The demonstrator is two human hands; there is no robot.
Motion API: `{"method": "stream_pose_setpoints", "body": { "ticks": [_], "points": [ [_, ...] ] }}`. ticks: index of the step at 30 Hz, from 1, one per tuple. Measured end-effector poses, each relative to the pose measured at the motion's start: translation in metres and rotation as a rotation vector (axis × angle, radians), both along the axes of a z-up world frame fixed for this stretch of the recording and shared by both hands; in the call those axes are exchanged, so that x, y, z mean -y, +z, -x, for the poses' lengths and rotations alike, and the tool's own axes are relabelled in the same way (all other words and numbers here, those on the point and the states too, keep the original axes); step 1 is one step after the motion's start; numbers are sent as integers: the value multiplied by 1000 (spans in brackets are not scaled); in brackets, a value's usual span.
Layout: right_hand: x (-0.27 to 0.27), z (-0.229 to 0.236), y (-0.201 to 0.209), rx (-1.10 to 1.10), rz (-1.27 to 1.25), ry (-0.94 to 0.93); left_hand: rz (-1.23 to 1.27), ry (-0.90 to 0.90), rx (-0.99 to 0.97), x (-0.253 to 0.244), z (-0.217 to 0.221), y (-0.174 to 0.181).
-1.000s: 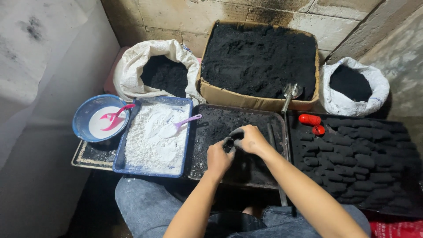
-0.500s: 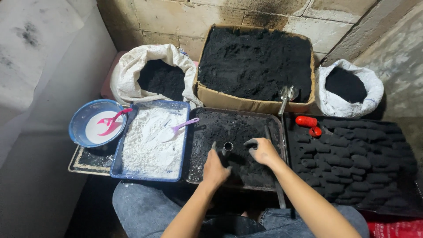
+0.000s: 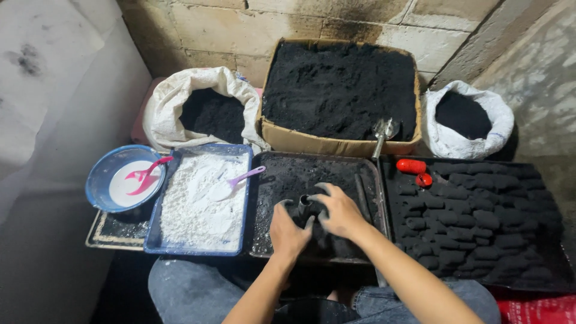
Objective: Manually forming charcoal briquettes by filling a small cylindrical mold with charcoal powder and pushing out the finished product using a rod.
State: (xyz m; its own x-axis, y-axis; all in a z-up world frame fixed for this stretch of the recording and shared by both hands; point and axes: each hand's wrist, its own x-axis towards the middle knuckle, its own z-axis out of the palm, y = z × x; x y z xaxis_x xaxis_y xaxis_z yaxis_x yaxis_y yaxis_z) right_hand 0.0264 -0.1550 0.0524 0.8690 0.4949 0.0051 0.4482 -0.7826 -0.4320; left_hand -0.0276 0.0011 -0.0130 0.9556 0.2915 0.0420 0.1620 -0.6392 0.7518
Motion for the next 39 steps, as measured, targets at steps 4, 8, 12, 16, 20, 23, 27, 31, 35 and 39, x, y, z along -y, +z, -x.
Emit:
{"method": "stream_pose_setpoints", "body": {
  "ticks": [4, 8, 12, 16, 20, 23, 27, 31, 35, 39],
  "points": [
    [-8, -5, -9, -40, 107, 41, 87, -52, 45, 7, -13, 9],
    [-10, -13, -26, 69, 153, 22, 45, -111, 153, 14, -25, -22],
    [-6, -18, -31, 33, 221, 47, 88, -140, 28, 14, -30, -50],
    [-11, -18, -24, 49, 316, 114, 67, -186, -5, 13, -28, -55],
    [-16, -18, -16, 43, 351, 162, 119, -171, 27, 9, -25, -31],
    [-20, -18, -6, 11, 365, 187, 180, -172, 120, 3, -18, -23],
    [-25, -20, 2, -72, 464, 243, 256, -194, 196, 2, -15, -18],
    [-30, -25, -9, -123, 555, 276, 289, -193, 177, 1, -23, -38],
    [-37, -28, -3, -133, 604, 274, 303, -193, 170, -2, -26, -30],
    [-43, -25, 19, -91, 644, 270, 331, -208, 172, -4, -25, -27]
  ]
}}
